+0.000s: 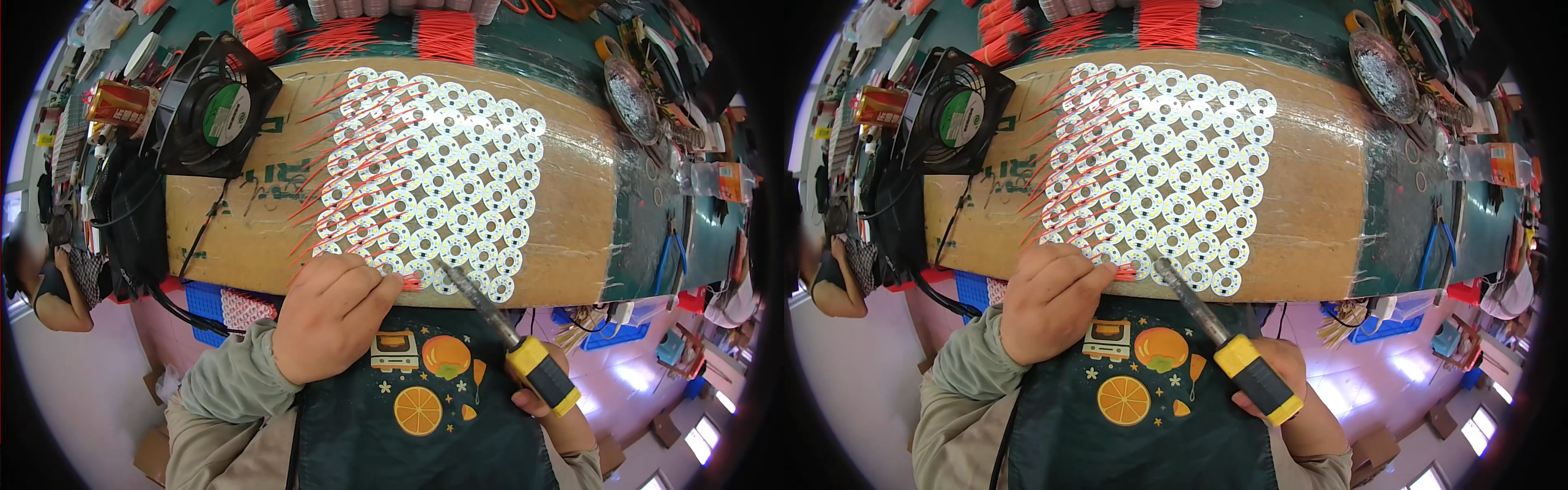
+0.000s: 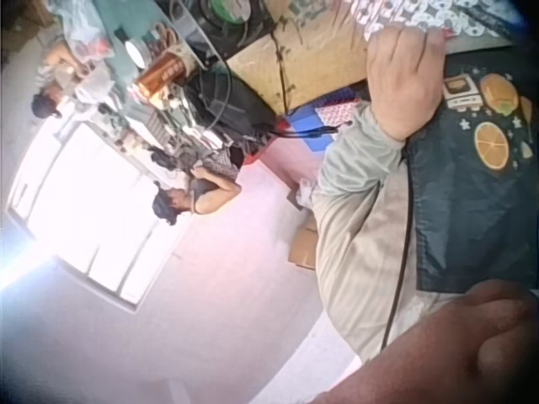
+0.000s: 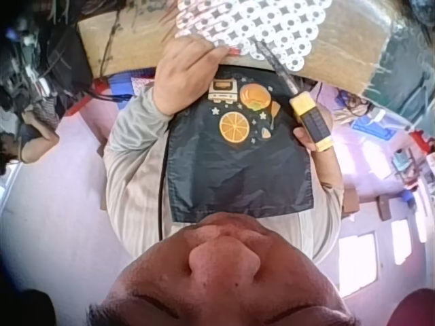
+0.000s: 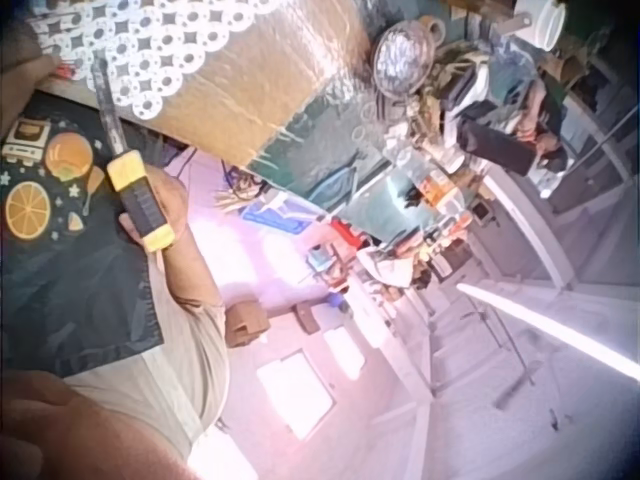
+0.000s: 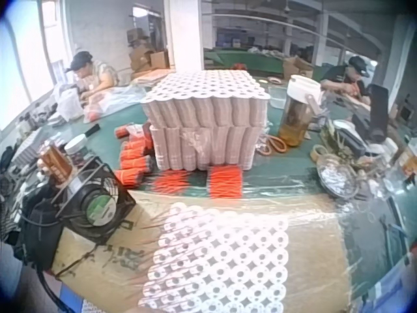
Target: The person solders red wires onto a grid of circular electronic components on a workbench using a soldering iron.
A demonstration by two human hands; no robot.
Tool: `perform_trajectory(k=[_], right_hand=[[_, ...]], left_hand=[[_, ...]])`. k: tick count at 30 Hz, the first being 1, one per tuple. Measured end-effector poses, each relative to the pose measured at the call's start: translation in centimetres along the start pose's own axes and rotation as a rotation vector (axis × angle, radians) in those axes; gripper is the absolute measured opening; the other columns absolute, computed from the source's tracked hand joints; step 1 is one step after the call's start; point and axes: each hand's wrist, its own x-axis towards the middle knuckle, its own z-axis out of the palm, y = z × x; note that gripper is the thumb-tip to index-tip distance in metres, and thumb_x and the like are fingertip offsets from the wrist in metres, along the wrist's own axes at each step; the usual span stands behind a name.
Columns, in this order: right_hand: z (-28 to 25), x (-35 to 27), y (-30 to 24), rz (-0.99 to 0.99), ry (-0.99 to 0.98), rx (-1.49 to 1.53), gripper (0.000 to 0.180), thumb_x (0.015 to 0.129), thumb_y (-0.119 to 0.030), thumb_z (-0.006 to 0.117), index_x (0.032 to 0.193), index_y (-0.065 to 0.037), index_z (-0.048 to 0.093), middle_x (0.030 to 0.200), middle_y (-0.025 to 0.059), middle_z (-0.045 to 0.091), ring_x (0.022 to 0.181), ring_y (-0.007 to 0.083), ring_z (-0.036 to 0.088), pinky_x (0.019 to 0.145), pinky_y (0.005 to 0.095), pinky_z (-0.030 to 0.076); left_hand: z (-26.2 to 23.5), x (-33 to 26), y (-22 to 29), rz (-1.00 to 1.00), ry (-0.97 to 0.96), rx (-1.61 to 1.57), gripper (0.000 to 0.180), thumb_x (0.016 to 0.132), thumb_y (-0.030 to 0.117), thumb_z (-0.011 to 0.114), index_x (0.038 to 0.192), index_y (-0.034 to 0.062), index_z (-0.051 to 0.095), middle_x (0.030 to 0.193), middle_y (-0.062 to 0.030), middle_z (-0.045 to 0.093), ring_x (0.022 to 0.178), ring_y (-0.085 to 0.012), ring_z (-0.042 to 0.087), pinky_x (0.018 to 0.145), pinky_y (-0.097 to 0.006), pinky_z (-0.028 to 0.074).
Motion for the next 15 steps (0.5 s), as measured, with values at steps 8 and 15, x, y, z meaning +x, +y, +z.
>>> perform_trajectory(k=[8,15], right_hand=[[0.7,0.9,-0.4,-0.181,0.000,-0.317,0.053,0.068,-0.025,0.085,0.111,-0.002,0.066,0.086,0.0105,0.071,0.068,0.0285,0.069,0.061,0.0337,0.053],[1.0,0.3,0.7,-0.166,0.024,-0.285,0.048,0.070,-0.028,0.084,0.108,-0.003,0.065,0.084,0.0103,0.071,0.068,0.0283,0.070,0.062,0.0340,0.054]], left_hand=[[0.5,0.0,-0.1,-0.029,0.012,-0.030,0.042,0.061,-0.006,0.071,0.102,0.0020,0.072,0.090,-0.0056,0.060,0.081,-0.0235,0.061,0.070,-0.035,0.047],[0.6,0.0,0.1,-0.033,0.008,-0.034,0.043,0.061,-0.006,0.071,0.103,0.0018,0.071,0.090,-0.0057,0.060,0.082,-0.0240,0.061,0.071,-0.036,0.048]])
